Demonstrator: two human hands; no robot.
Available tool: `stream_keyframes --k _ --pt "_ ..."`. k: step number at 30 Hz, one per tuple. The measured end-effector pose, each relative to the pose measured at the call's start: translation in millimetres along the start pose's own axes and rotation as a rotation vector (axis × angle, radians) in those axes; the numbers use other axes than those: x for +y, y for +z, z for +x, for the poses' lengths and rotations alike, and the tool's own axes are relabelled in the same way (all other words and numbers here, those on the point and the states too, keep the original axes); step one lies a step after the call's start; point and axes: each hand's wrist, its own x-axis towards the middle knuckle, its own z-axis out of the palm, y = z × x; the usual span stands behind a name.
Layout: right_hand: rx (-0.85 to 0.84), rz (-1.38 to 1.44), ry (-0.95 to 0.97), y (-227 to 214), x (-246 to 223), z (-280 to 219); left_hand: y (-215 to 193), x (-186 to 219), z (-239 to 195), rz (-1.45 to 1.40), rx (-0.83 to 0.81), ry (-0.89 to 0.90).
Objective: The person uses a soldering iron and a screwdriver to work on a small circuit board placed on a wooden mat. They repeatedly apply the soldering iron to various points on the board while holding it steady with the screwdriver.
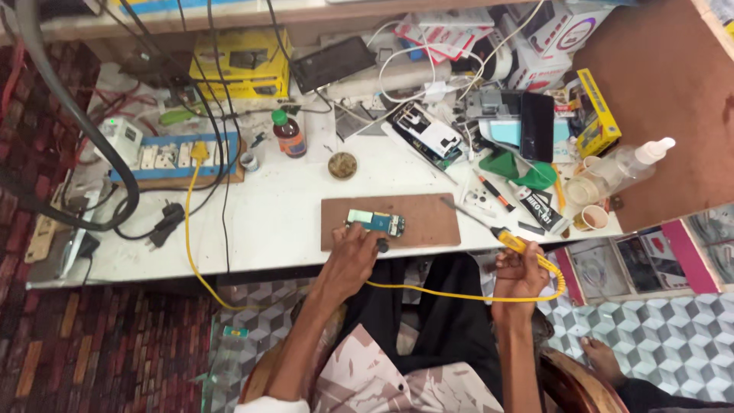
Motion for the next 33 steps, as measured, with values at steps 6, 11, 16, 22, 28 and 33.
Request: stream_keyframes --k 6,11,16,22,28,33 --pt "0.020 -0.009 0.002 -8 -8 -7 20 13 12 -0.064 0.001 0.042" --pt "0.004 -0.015 -0.055 -6 -11 -6 32 11 26 -0.154 0.187 0.008" --pt "0.010 -0.013 -0.042 -7 -12 -7 33 -11 20 -0.627 0.338 -0.403" --pt "-0.047 -0.261 -0.140 6 2 3 10 -25 14 -0.374 0.387 -0.267" --pt "0.012 -0.203 -0.124 16 20 8 8 -17 15 -0.095 0.430 -0.049" --pt "0.048 0.021 0.031 14 26 13 7 -28 16 -0.160 0.429 -0.056"
